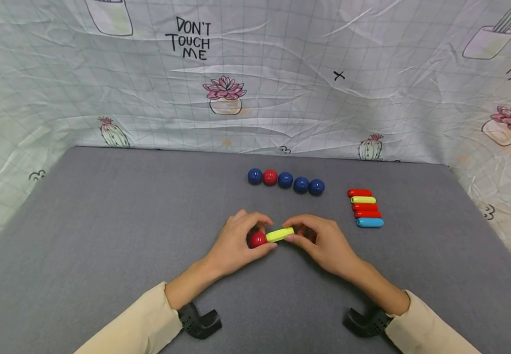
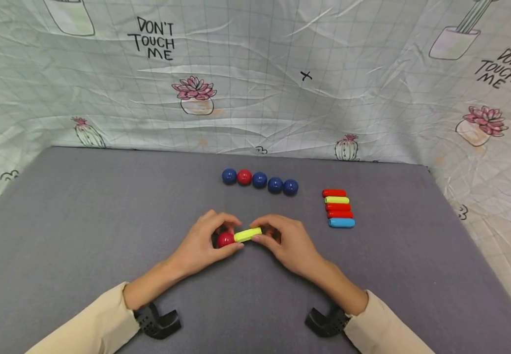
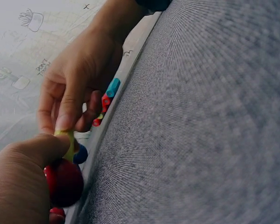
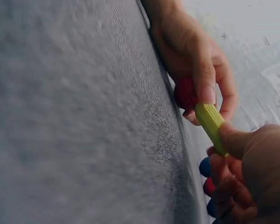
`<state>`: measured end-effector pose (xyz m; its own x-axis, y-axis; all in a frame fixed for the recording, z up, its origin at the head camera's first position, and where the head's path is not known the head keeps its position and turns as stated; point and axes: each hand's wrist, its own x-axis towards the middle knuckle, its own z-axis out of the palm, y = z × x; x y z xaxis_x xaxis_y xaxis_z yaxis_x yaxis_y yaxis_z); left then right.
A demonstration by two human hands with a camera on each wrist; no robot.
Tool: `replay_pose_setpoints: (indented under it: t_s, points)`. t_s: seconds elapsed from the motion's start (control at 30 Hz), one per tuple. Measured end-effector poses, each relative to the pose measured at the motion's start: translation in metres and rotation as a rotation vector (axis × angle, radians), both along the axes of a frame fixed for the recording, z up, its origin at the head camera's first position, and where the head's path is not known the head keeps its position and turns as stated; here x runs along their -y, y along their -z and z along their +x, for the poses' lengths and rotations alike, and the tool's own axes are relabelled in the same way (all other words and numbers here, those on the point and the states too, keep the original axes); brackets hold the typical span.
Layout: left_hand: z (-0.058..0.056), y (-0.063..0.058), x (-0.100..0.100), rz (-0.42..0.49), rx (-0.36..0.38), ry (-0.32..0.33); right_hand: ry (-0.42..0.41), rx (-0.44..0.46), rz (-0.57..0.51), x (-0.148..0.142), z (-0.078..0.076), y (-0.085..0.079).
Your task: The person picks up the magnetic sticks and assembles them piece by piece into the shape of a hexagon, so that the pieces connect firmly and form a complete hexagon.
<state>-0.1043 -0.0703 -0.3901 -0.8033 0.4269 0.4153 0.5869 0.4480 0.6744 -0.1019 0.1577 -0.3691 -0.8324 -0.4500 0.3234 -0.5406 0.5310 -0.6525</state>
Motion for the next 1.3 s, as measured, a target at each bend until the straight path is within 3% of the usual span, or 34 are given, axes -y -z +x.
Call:
replay_pose_setpoints:
  t_s: [0.23, 0.4, 0.67, 0.87, 1.3]
  points:
    - [-0.001, 0.001, 0.001, 0.033, -0.002, 0.002, -0.037, 0.014, 0.019, 0.012, -0.007, -0.011]
    - [-0.001, 0.002, 0.001, 0.064, 0.015, -0.027, -0.015, 0.007, 0.018, 0.011, -0.011, -0.015]
    - [-0.001, 0.003, 0.001, 0.078, 0.012, -0.04, 0.181, -0.08, -0.061, -0.005, -0.027, -0.013]
    - [0.0, 0.001, 0.001, 0.098, -0.017, -0.041, 0.319, -0.079, -0.044, -0.016, -0.037, -0.01]
    - [0.0, 0.001, 0.002, 0.105, -0.04, -0.03, 0.298, -0.088, 0.049, -0.028, -0.047, 0.005]
